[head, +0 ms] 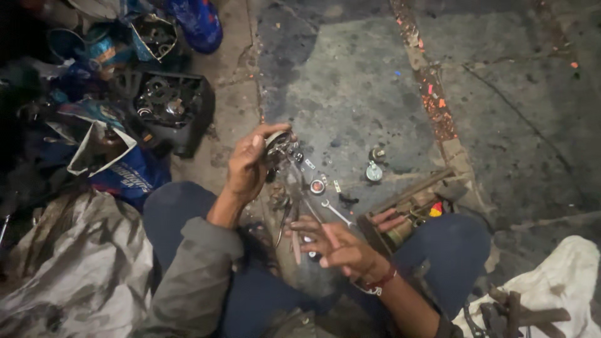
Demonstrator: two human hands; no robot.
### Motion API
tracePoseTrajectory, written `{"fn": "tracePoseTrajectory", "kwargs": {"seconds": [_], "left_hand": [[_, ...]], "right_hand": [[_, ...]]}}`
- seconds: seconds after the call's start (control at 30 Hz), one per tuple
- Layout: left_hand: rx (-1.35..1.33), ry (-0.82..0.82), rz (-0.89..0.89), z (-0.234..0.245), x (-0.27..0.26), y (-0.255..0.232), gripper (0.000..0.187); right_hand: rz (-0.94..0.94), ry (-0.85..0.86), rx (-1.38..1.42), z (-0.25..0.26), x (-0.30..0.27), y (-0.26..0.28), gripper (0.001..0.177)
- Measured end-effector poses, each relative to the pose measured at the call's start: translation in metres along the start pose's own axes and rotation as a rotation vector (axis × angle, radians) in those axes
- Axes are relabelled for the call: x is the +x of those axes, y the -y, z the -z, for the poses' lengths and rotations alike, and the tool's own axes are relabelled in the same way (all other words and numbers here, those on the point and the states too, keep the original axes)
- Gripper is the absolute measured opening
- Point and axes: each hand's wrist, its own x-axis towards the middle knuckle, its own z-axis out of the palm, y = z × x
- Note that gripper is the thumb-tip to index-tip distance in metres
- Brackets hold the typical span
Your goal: The person disassembles a small mechanical part, removes internal components, and reassembles it using pliers and other tools. The person handles various small parts and tools while sitting on the floor.
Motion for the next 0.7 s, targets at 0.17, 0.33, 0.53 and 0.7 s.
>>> {"fn": "tracePoseTrajectory", "kwargs": {"seconds": [0.17,0.33,0.53,0.7], "left_hand": [[0.054,0.061,-0.007,0.001,0.002,0.004,0.059],[0.085,0.079,-0.01,-0.001,0.001,0.0,0.059],[0.297,0.104,-0.057,-0.004,0.001,-0.008,0.06],[0.305,0.123,-0.038,-0.005,0.002,-0.014,0.054]], "right_hand": [[0.051,0.168,0.212,-0.004,0.002,-0.008,0.065],[0.067,0.189,0.274,-0.008,0.001,-0.008,0.068],[0.007,0.141,0.341,-0.008,0.001,-0.011,0.068],[-0.044,0.032,0.345,-0.012,0.001,-0.011,0.065]]}}
